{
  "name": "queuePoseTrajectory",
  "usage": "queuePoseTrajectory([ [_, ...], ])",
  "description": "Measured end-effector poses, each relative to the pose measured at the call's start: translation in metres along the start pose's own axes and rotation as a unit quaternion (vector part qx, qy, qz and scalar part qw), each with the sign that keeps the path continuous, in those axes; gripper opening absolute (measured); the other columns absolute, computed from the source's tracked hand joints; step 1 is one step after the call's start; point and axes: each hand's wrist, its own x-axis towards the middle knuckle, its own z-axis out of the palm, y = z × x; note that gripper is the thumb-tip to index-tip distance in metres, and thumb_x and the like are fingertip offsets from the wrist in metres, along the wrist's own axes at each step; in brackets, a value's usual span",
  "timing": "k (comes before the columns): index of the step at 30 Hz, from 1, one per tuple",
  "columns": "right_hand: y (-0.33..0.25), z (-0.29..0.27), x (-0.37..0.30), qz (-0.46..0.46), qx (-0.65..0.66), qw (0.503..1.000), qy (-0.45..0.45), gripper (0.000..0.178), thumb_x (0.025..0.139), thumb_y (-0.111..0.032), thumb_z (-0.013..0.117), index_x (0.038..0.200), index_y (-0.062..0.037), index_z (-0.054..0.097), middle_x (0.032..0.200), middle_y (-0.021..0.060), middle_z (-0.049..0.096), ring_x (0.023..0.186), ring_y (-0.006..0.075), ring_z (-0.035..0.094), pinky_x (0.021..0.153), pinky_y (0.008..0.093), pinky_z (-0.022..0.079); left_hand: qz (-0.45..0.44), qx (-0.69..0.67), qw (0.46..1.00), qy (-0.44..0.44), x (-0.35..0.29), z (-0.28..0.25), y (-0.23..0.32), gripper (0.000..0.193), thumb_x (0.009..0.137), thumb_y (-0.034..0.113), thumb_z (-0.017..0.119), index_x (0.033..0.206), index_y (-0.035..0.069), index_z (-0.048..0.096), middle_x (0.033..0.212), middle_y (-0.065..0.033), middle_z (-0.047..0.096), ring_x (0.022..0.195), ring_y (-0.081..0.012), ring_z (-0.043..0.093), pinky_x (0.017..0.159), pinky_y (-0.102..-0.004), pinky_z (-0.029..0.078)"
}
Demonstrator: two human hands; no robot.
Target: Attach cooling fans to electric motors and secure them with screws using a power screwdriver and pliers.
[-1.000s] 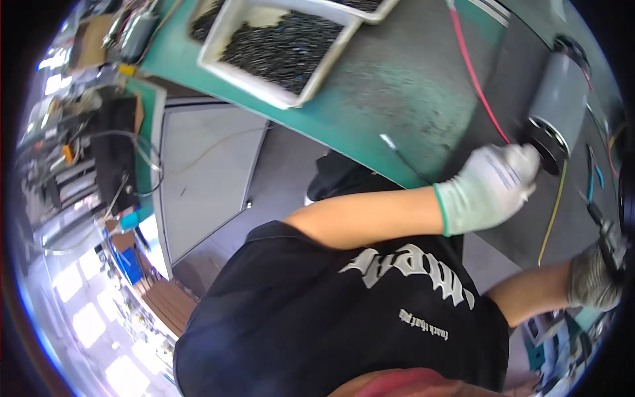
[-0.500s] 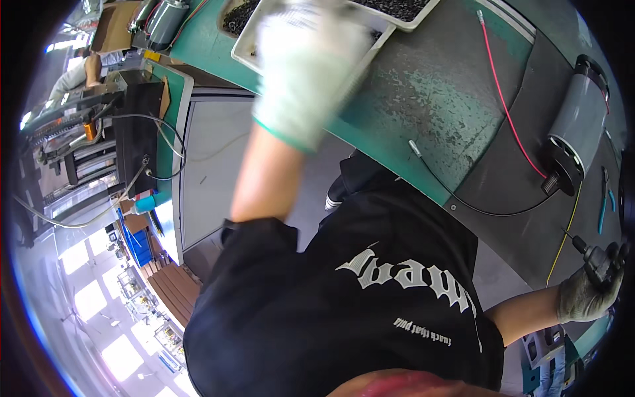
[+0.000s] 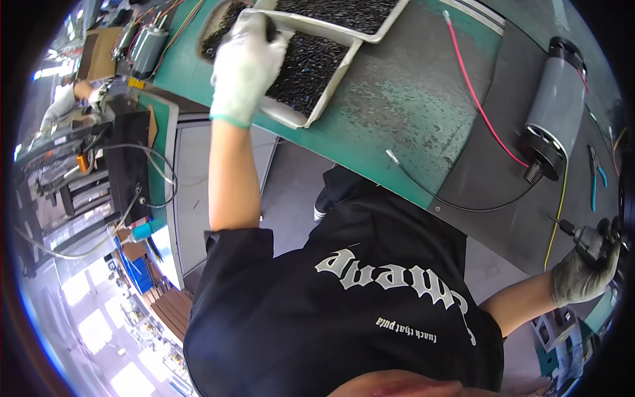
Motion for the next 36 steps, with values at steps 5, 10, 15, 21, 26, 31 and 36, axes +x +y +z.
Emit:
queuePoseTrajectory([
  [5,0.006,0.028,0.0,-0.095,-0.173,0.961,0.195,0.038,0.093,-0.008,0.049,0.122,0.0159,0.052,0.113,0.03,0.06,0.101,0.0403,0.06,0.079,0.0452,0.051,-0.089,-0.497,0.86,-0.071,-0.043,-0.054,0.074,0.014,0.085,0.007,0.064,0.093,-0.002,0.056,0.077,-0.0108,0.063,0.063,-0.0176,0.062,0.057,-0.0291,0.049],
  [10,0.02,0.103,0.013,-0.017,0.069,0.997,-0.022,0.031,0.092,-0.007,0.051,0.115,0.0143,0.052,0.107,0.0258,0.061,0.095,0.0343,0.063,0.078,0.0366,0.055,-0.072,-0.872,0.373,-0.309,-0.097,-0.029,0.173,0.032,0.087,0.007,0.059,0.117,0.001,0.049,0.092,-0.0109,0.054,0.05,-0.0057,0.039,0.06,-0.0228,0.044],
  [15,0.016,0.107,0.005,-0.065,-0.012,0.998,-0.013,0.03,0.092,-0.007,0.052,0.114,0.0129,0.053,0.106,0.0242,0.061,0.095,0.0331,0.063,0.078,0.0364,0.054,-0.12,-0.887,0.089,-0.437,-0.123,-0.009,0.238,0.031,0.096,0.026,0.06,0.116,0.004,0.053,0.093,-0.004,0.053,0.051,-0.0036,0.033,0.058,-0.0207,0.039],
  [21,0.02,0.105,0.006,-0.135,-0.071,0.988,-0.008,0.029,0.091,-0.008,0.054,0.113,0.0108,0.054,0.104,0.0218,0.062,0.094,0.0314,0.063,0.079,0.036,0.054,-0.178,-0.881,0.037,-0.437,-0.125,-0.015,0.255,0.032,0.099,0.031,0.056,0.115,0.004,0.057,0.093,-0.0002,0.055,0.052,-0.0016,0.033,0.053,-0.018,0.035],
  [26,0.027,0.1,0.007,-0.189,-0.102,0.977,-0.017,0.028,0.09,-0.008,0.055,0.112,0.0091,0.056,0.102,0.0198,0.063,0.094,0.03,0.064,0.079,0.0357,0.054,-0.18,-0.877,-0.009,-0.445,-0.131,-0.012,0.26,0.031,0.099,0.029,0.055,0.117,0.003,0.056,0.094,-0.0011,0.056,0.053,-0.0013,0.033,0.051,-0.0168,0.033],
  [31,0.041,0.106,0.006,-0.232,-0.13,0.964,-0.031,0.026,0.09,-0.008,0.056,0.111,0.0073,0.057,0.1,0.0178,0.064,0.093,0.0286,0.064,0.08,0.0354,0.054,-0.207,-0.862,-0.07,-0.457,-0.133,-0.016,0.263,0.018,0.098,0.023,0.059,0.108,0.008,0.06,0.091,-0.0059,0.066,0.066,-0.0056,0.059,0.061,-0.0207,0.046],
  [36,0.045,0.102,0.009,-0.271,-0.16,0.948,-0.045,0.025,0.089,-0.008,0.057,0.11,0.0056,0.058,0.099,0.0157,0.064,0.093,0.0272,0.064,0.08,0.0351,0.054,-0.235,-0.863,-0.067,-0.443,-0.135,-0.012,0.264,0.017,0.098,0.022,0.058,0.108,0.008,0.059,0.091,-0.0061,0.066,0.067,-0.0066,0.061,0.06,-0.0206,0.048],
])
